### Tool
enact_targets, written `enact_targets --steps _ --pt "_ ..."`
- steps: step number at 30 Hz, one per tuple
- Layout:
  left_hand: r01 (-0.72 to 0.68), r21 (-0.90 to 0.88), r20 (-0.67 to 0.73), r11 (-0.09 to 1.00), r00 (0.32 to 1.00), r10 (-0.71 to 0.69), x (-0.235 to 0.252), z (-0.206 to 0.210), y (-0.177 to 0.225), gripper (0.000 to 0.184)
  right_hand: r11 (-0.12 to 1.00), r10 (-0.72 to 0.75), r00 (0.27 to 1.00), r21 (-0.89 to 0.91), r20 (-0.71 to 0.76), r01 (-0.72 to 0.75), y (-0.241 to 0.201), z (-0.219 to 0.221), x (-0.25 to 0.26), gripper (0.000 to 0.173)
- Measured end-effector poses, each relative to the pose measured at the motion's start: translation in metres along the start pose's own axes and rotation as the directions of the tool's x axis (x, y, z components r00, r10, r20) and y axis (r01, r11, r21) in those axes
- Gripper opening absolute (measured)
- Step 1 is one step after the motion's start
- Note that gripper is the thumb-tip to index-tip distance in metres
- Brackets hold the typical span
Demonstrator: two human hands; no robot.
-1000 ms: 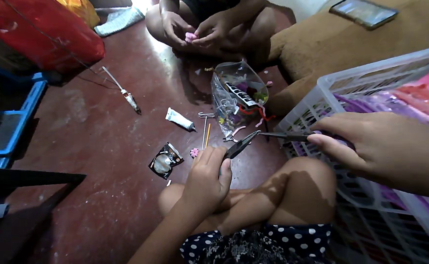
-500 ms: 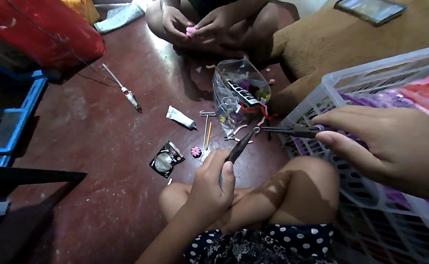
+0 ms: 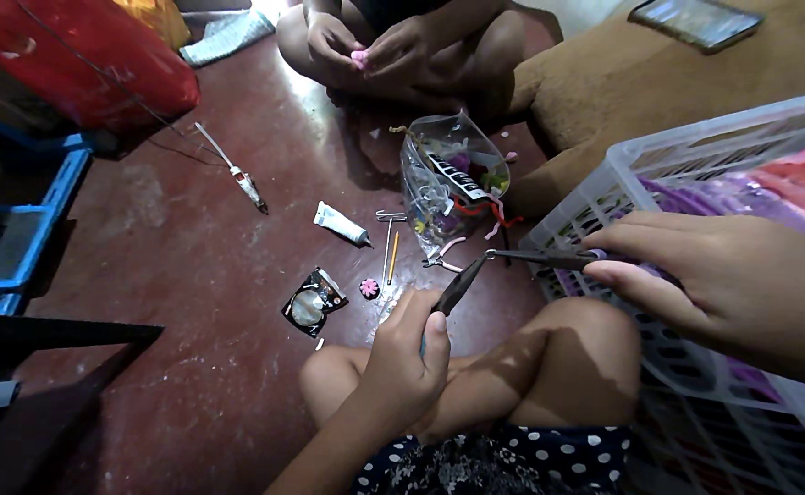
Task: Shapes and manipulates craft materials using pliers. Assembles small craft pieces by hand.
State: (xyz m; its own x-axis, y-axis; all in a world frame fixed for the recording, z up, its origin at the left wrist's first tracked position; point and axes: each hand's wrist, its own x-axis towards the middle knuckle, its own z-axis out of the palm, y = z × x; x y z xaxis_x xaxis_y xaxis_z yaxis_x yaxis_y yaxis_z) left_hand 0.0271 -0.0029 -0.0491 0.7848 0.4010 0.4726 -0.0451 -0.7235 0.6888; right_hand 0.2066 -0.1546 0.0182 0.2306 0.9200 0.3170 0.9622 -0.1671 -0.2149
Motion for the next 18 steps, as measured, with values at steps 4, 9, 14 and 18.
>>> enact_targets --steps 4,9,14,18 --pt "0.015 -0.016 0.008 1.000 1.000 -0.014 -0.0008 0.0004 0.0013 0.042 1.000 0.017 1.000 0.012 0.019 -0.017 -0.0012 0.0002 -0.0003 0.049" --pt "0.020 -0.026 -0.009 0.999 1.000 -0.020 -0.0011 0.0017 0.0025 0.041 1.000 0.011 1.000 0.021 0.000 -0.011 -0.0004 0.0028 -0.0007 0.049" --pt "0.016 -0.022 -0.009 1.000 1.000 -0.017 -0.0014 0.0031 0.0027 0.041 1.000 -0.001 1.000 0.018 -0.016 0.002 -0.0001 0.0032 -0.0008 0.048" --pt "0.010 -0.027 -0.024 1.000 1.000 -0.011 -0.0019 0.0048 0.0022 0.044 1.000 0.006 1.000 0.024 -0.006 -0.006 -0.0009 0.0025 -0.0005 0.049"
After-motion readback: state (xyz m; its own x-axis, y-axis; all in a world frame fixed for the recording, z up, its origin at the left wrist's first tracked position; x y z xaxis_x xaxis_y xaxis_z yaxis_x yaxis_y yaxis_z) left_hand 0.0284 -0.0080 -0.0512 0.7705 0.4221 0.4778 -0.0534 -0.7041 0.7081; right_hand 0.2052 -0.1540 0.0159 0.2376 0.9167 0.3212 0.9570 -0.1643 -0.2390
